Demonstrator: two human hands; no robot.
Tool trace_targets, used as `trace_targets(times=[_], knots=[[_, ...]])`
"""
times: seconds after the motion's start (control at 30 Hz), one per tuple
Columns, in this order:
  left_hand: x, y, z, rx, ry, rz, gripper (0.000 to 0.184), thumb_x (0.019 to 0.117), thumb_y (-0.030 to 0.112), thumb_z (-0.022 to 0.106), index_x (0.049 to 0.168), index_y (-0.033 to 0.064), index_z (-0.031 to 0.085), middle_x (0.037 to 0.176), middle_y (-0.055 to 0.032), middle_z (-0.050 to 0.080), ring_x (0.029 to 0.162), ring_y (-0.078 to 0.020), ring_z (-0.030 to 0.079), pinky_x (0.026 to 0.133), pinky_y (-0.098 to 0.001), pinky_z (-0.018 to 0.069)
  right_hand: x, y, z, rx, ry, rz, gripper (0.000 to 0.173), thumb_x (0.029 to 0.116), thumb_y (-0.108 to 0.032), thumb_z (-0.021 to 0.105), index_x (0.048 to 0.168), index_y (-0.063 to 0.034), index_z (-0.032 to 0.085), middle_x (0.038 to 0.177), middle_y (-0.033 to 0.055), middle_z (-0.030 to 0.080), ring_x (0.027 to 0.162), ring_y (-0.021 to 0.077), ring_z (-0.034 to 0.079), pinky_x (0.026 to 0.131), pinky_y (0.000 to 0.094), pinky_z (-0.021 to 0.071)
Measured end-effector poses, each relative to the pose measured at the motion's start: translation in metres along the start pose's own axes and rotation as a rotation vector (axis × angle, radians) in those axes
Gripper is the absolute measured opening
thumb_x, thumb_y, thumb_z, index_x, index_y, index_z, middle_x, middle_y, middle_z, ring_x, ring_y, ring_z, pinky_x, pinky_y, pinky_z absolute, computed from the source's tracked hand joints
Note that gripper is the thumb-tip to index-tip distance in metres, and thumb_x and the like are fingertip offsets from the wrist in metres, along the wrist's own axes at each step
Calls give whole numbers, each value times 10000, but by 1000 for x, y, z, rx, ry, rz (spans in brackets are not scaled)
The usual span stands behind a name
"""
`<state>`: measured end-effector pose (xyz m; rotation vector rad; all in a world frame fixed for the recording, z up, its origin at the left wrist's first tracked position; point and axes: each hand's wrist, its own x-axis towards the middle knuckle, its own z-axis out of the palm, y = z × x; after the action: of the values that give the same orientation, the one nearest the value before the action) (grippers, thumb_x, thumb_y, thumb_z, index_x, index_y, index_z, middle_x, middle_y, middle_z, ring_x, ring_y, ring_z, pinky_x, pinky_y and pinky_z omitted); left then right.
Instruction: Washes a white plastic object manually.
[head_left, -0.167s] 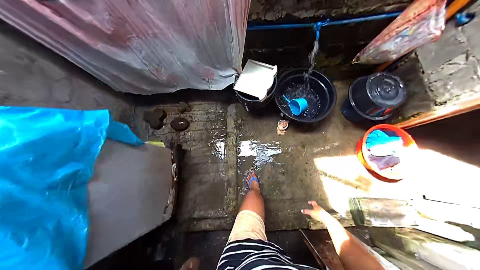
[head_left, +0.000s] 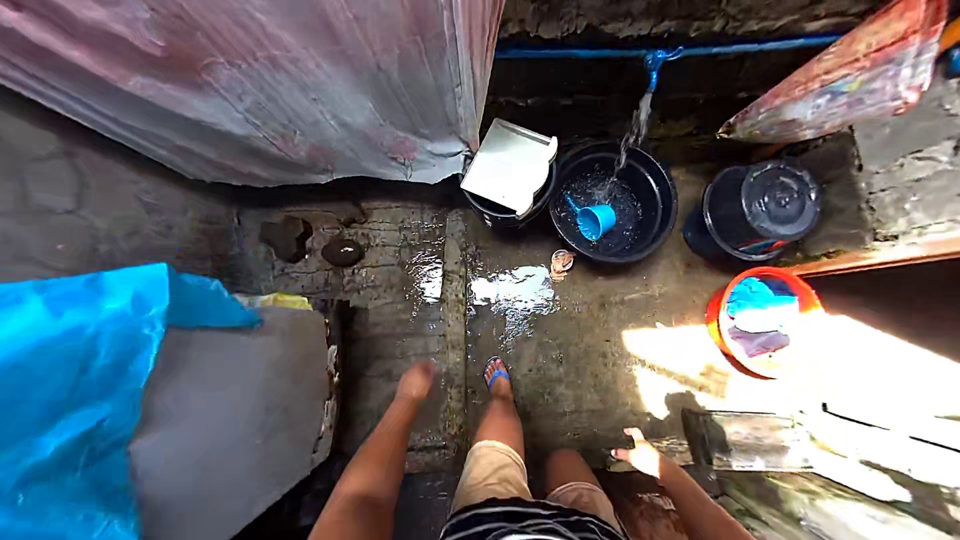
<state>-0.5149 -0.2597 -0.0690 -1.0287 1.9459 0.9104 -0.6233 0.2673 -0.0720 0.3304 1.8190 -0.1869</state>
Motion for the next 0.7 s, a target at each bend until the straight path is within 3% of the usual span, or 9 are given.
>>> trace_targets(times=[0.07,0.13,0.23,0.33,0.47,0.53,0.57,0.7], knots=[[60,100,-56,26,75,124,448,1076,316,504,1418,33,560,1402,-226,594,1327,-382,558,1124,-581,423,20,-13,-26,16,57,3,941,860,-421,824,1607,-148,321,1531,291,450,1406,436,474,1154,593,397],[121,175,-82,24,165,214,425,1053,339,555,1350,42,620,1341,-245,626,1274,-422,586,1070,-632,446,35,-39,-63,29,92,-9,981,833,-410,846,1611,-137,316,1574,291,388,1429,443,437,1156,595,390],[199,266,-90,43,252,305,443,1025,376,594,1330,59,647,1376,-243,599,1318,-434,542,1086,-646,423,73,-105,-126,-63,66,-60,993,849,-419,824,1626,-123,281,1633,263,296,1486,419,360,1195,566,354],[261,336,-79,129,312,363,517,998,378,637,1395,50,595,1436,-243,556,1381,-450,469,1113,-657,376,149,-183,-172,-207,29,-213,887,877,-378,808,1580,-69,365,1582,289,369,1456,440,395,1173,595,371],[337,384,-53,200,447,441,737,936,404,717,1507,15,463,1489,-264,502,1419,-473,411,1179,-647,282,284,-287,-192,-307,-15,-417,763,915,-297,765,1531,-8,420,1531,293,440,1418,437,444,1161,595,377],[370,395,-43,251,481,447,848,926,467,714,1562,21,374,1516,-271,473,1453,-479,368,1219,-663,163,339,-335,-198,-287,37,-439,739,940,-281,742,1539,-2,412,1549,317,393,1398,463,456,1137,594,406],[384,396,-37,274,501,453,828,939,474,694,1552,11,388,1481,-281,505,1431,-482,400,1221,-663,157,369,-353,-198,-245,94,-451,749,927,-274,763,1530,7,419,1548,327,386,1396,479,452,1130,609,408],[418,384,-22,318,664,546,602,986,431,623,1344,-51,584,1290,-297,609,1251,-472,559,1106,-607,378,479,-399,-198,-239,296,-546,925,849,-315,823,1564,14,337,1533,301,443,1408,461,461,1136,653,385]])
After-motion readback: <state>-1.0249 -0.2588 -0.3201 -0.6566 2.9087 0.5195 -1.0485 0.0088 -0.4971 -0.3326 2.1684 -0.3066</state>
